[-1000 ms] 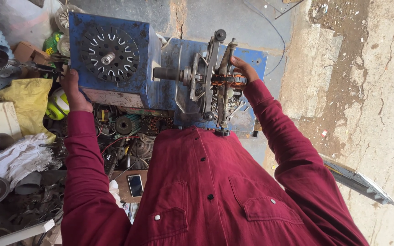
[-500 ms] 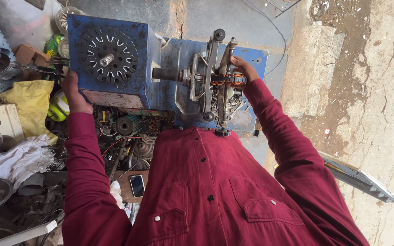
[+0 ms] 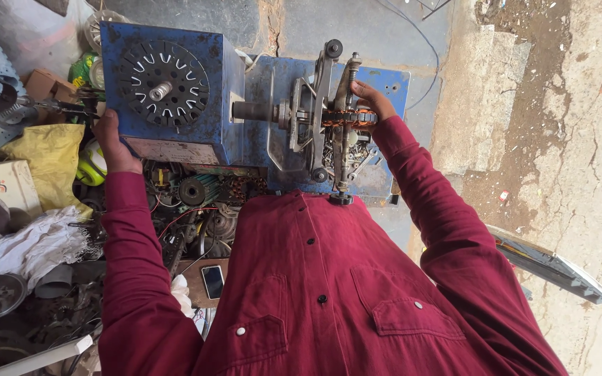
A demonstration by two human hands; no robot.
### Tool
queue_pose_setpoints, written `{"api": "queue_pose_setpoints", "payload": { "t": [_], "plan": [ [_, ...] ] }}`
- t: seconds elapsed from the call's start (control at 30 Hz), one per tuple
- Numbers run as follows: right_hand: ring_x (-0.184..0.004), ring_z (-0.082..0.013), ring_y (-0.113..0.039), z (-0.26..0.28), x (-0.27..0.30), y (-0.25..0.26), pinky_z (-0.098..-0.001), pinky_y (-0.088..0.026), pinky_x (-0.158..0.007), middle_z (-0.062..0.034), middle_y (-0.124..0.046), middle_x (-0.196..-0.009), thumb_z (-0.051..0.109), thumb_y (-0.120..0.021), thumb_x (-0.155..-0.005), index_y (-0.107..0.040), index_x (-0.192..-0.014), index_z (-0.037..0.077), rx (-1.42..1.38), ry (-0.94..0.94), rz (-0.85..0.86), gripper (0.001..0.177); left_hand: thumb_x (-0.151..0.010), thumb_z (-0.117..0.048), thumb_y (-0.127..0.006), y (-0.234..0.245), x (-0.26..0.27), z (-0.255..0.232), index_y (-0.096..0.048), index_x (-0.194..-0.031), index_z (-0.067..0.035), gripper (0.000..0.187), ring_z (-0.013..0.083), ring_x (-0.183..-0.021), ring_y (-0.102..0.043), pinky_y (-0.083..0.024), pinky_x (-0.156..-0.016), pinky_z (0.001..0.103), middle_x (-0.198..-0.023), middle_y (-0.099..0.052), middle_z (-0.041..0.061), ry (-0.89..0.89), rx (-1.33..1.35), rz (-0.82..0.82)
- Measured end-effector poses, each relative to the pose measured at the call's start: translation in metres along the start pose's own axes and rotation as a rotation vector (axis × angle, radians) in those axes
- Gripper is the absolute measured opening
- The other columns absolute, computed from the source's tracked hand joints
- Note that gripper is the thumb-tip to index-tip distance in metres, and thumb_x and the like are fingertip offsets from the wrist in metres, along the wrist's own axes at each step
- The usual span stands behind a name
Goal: The person operates a winding machine to coil copper wire onto a ceiling fan stator and then manually threads and secures the wire ends through the stator slots.
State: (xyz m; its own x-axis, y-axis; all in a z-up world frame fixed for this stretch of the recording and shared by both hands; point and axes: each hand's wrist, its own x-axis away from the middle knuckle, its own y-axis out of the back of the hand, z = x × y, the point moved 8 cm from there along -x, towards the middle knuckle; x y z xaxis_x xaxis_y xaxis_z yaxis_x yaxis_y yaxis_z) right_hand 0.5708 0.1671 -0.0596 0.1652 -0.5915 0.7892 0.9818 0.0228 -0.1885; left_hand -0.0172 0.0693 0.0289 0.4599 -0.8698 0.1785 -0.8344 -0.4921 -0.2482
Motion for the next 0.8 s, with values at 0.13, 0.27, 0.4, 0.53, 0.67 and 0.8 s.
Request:
{"api": "queue_pose_setpoints", "payload": {
  "t": [0.13, 0.27, 0.4, 0.53, 0.67, 0.8],
  "plan": [
    [-0.129, -0.0446, -0.055, 0.002, 0.0, -0.003, -0.0663, -0.046, -0.103, -0.0248, -0.035, -0.155, 0.059, -0.076, -0.076, -0.041, -0.156, 0.024, -0.014, 0.003, 0.021, 0.093, -0.092, -0.048, -0.077, -0.011, 0.005, -0.008, -0.063, -0.131, -0.004, 0.061, 0.0212, -0.12, -0.063, -0.051, -0.107, 0.04, -0.127, -0.064, 0.007, 0.01, 0.008, 0.054],
    [-0.127, -0.044, -0.059, 0.003, 0.003, -0.002, -0.0648, -0.049, -0.1, -0.0252, -0.04, -0.154, 0.06, -0.076, -0.077, -0.043, -0.156, 0.023, -0.013, 0.027, 0.04, 0.093, -0.092, -0.05, -0.077, -0.018, 0.008, -0.012, -0.062, -0.131, -0.003, 0.063, 0.0213, -0.118, -0.064, -0.051, -0.105, 0.04, -0.126, -0.065, 0.007, 0.014, 0.003, 0.078],
    [-0.122, -0.0423, -0.058, -0.002, -0.004, 0.014, -0.0606, -0.049, -0.098, -0.0249, -0.043, -0.147, 0.052, -0.082, -0.07, -0.046, -0.151, 0.022, -0.019, 0.073, -0.078, 0.094, -0.092, -0.047, -0.077, -0.007, 0.003, -0.007, -0.061, -0.132, -0.003, 0.061, 0.0215, -0.119, -0.064, -0.052, -0.105, 0.039, -0.127, -0.065, 0.008, -0.017, -0.011, 0.018],
    [-0.119, -0.0429, -0.057, -0.001, 0.029, 0.053, -0.0568, -0.049, -0.097, -0.0258, -0.047, -0.139, 0.042, -0.09, -0.061, -0.049, -0.145, 0.018, 0.151, 0.579, -0.584, 0.097, -0.102, -0.035, -0.072, 0.002, 0.012, -0.023, -0.066, -0.133, 0.002, 0.049, 0.0237, -0.117, -0.064, -0.051, -0.107, 0.037, -0.13, -0.068, 0.014, -0.241, -0.234, -0.197],
    [-0.115, -0.0435, -0.057, -0.018, 0.05, -0.004, -0.0529, -0.048, -0.095, -0.0267, -0.051, -0.132, 0.032, -0.098, -0.052, -0.052, -0.139, 0.015, 0.688, 0.734, -0.715, 0.1, -0.108, -0.037, -0.064, -0.03, 0.117, -0.048, -0.061, -0.132, 0.001, 0.046, 0.02, -0.125, -0.06, -0.052, -0.108, 0.041, -0.135, -0.058, 0.012, -0.677, -0.6, -0.699],
    [-0.113, -0.0412, -0.06, -0.037, 0.055, -0.012, -0.048, -0.049, -0.097, -0.0245, -0.056, -0.13, 0.022, -0.097, -0.053, -0.053, -0.138, 0.014, 0.748, 0.623, -0.801, 0.096, -0.099, -0.017, -0.074, -0.178, 0.174, -0.016, -0.066, -0.104, -0.009, 0.012, 0.0118, -0.081, -0.064, -0.055, -0.07, 0.028, -0.093, -0.068, 0.004, -0.599, -0.051, -0.202]
  ]
}}
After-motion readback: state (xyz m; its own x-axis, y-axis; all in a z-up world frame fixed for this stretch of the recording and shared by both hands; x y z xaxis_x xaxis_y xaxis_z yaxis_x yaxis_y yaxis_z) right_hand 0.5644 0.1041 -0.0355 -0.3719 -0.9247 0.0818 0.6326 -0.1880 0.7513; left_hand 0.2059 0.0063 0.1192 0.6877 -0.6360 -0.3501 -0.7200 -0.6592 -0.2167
